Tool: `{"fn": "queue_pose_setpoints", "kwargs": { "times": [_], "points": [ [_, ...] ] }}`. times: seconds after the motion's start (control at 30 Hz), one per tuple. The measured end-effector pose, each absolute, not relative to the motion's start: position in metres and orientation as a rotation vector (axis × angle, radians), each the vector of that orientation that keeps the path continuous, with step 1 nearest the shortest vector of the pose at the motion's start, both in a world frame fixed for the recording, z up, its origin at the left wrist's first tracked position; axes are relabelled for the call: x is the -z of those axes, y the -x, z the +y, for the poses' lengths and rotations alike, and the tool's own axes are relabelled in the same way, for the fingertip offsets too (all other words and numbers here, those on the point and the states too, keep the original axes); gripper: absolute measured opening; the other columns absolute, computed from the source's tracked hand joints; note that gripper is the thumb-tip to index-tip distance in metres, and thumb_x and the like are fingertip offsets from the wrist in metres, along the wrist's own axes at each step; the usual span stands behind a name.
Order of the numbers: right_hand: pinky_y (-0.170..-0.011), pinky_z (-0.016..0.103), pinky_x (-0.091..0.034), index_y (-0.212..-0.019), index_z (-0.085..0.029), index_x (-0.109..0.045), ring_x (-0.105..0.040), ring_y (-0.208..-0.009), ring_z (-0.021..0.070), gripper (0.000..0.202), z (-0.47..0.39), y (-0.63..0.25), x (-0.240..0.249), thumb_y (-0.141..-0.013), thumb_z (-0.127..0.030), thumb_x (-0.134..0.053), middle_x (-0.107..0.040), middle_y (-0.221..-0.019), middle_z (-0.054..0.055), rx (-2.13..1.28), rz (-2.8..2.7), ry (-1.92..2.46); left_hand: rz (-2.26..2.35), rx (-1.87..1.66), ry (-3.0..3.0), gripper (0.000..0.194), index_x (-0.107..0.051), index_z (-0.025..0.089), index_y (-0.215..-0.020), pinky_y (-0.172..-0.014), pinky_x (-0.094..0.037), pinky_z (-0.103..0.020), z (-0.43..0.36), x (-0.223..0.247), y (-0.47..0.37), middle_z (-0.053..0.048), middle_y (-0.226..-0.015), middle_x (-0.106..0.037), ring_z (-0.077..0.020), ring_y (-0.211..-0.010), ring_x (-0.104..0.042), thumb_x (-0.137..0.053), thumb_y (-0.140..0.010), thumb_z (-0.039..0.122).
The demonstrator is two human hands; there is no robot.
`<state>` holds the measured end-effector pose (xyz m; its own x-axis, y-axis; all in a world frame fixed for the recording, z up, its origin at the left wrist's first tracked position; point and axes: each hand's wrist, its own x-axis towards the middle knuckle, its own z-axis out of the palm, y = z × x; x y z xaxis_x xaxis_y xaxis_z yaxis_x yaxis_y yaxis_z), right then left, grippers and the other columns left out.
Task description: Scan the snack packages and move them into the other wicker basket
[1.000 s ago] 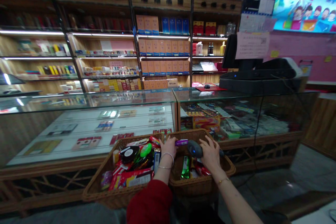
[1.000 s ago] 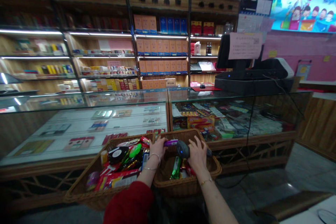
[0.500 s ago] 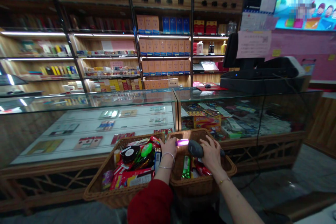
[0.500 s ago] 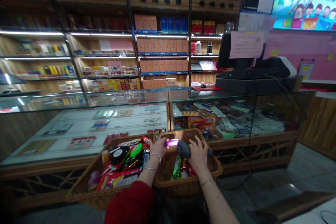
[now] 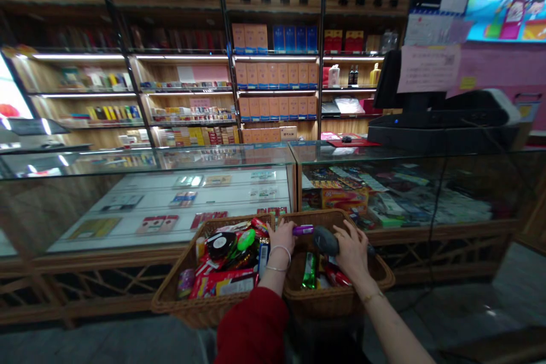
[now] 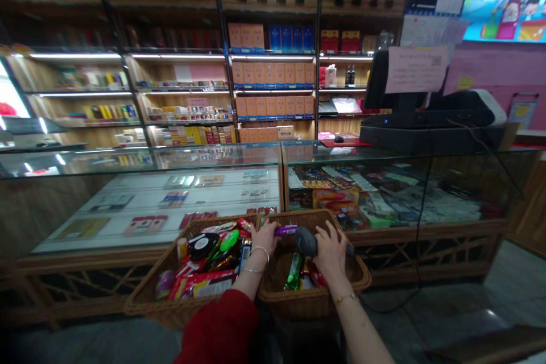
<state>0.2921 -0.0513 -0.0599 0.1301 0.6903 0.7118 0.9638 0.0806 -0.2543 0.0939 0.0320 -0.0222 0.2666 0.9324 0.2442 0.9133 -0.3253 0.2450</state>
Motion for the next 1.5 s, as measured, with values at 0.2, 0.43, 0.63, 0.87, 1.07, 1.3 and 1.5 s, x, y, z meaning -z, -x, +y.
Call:
{"fn": "queue_pose_setpoints", "kwargs": {
  "times": [0.2, 0.43, 0.63, 0.87, 1.07, 1.3, 1.5],
  "points": [
    [-0.104, 0.044, -0.022, -0.089, -0.022, -0.069, -0.043, -0.133, 0.0244, 0.029, -0.053, -0.290, 0.058, -0.073, -0.008, -0.051, -0.071, -0.122, 0.003, 0.493, -1.586, 1.669, 1.808, -0.516, -2.441, 0.034, -0.059, 0.030, -0.115, -0.117, -0.005, -0.067, 0.033, 0.023, -0.094, -0.003, -0.128, -0.067, -0.0225, -0.142, -0.040, -0.064, -0.084, 0.017],
    [-0.105, 0.045, -0.020, -0.087, -0.023, -0.070, -0.044, -0.131, 0.0253, 0.027, -0.053, -0.290, 0.058, -0.075, -0.009, -0.050, -0.071, -0.121, 0.003, 0.480, -1.569, 1.647, 1.799, -0.570, -2.456, 0.032, -0.059, 0.030, -0.114, -0.116, -0.003, -0.070, 0.034, 0.028, -0.093, -0.003, -0.129, -0.067, -0.0237, -0.141, -0.041, -0.063, -0.084, 0.020],
    [-0.104, 0.045, -0.022, -0.090, -0.023, -0.070, -0.043, -0.132, 0.0252, 0.029, -0.055, -0.290, 0.057, -0.075, -0.008, -0.049, -0.071, -0.122, 0.003, 0.479, -1.575, 1.665, 1.814, -0.566, -2.436, 0.031, -0.058, 0.029, -0.115, -0.116, -0.005, -0.070, 0.028, 0.021, -0.094, -0.004, -0.131, -0.065, -0.0245, -0.143, -0.038, -0.062, -0.085, 0.019],
    [-0.105, 0.046, -0.022, -0.092, -0.023, -0.069, -0.043, -0.132, 0.0253, 0.032, -0.052, -0.292, 0.061, -0.074, -0.007, -0.049, -0.070, -0.123, 0.002, 0.489, -1.580, 1.657, 1.816, -0.568, -2.460, 0.030, -0.057, 0.028, -0.115, -0.117, -0.007, -0.069, 0.026, 0.021, -0.094, -0.005, -0.135, -0.062, -0.0252, -0.145, -0.033, -0.061, -0.086, 0.021],
    [-0.105, 0.046, -0.021, -0.091, -0.023, -0.069, -0.041, -0.132, 0.0252, 0.028, -0.052, -0.291, 0.061, -0.077, -0.010, -0.048, -0.070, -0.122, 0.002, 0.471, -1.571, 1.644, 1.803, -0.594, -2.481, 0.031, -0.058, 0.028, -0.115, -0.115, -0.006, -0.072, 0.026, 0.021, -0.095, -0.005, -0.134, -0.063, -0.0259, -0.145, -0.034, -0.061, -0.086, 0.020],
    [-0.104, 0.045, -0.021, -0.092, -0.022, -0.070, -0.042, -0.131, 0.0258, 0.031, -0.055, -0.288, 0.053, -0.075, -0.008, -0.048, -0.070, -0.122, 0.005, 0.478, -1.538, 1.667, 1.798, -0.593, -2.511, 0.034, -0.058, 0.029, -0.119, -0.116, 0.000, -0.071, 0.023, 0.016, -0.096, -0.005, -0.140, -0.059, -0.0257, -0.146, -0.031, -0.059, -0.086, 0.020],
    [-0.104, 0.045, -0.021, -0.093, -0.022, -0.068, -0.042, -0.132, 0.0256, 0.028, -0.052, -0.291, 0.054, -0.076, -0.011, -0.048, -0.069, -0.125, 0.004, 0.493, -1.523, 1.681, 1.838, -0.613, -2.466, 0.034, -0.057, 0.029, -0.122, -0.117, -0.003, -0.069, 0.018, 0.005, -0.095, -0.006, -0.140, -0.059, -0.0261, -0.147, -0.030, -0.058, -0.088, 0.026]
  ]
}}
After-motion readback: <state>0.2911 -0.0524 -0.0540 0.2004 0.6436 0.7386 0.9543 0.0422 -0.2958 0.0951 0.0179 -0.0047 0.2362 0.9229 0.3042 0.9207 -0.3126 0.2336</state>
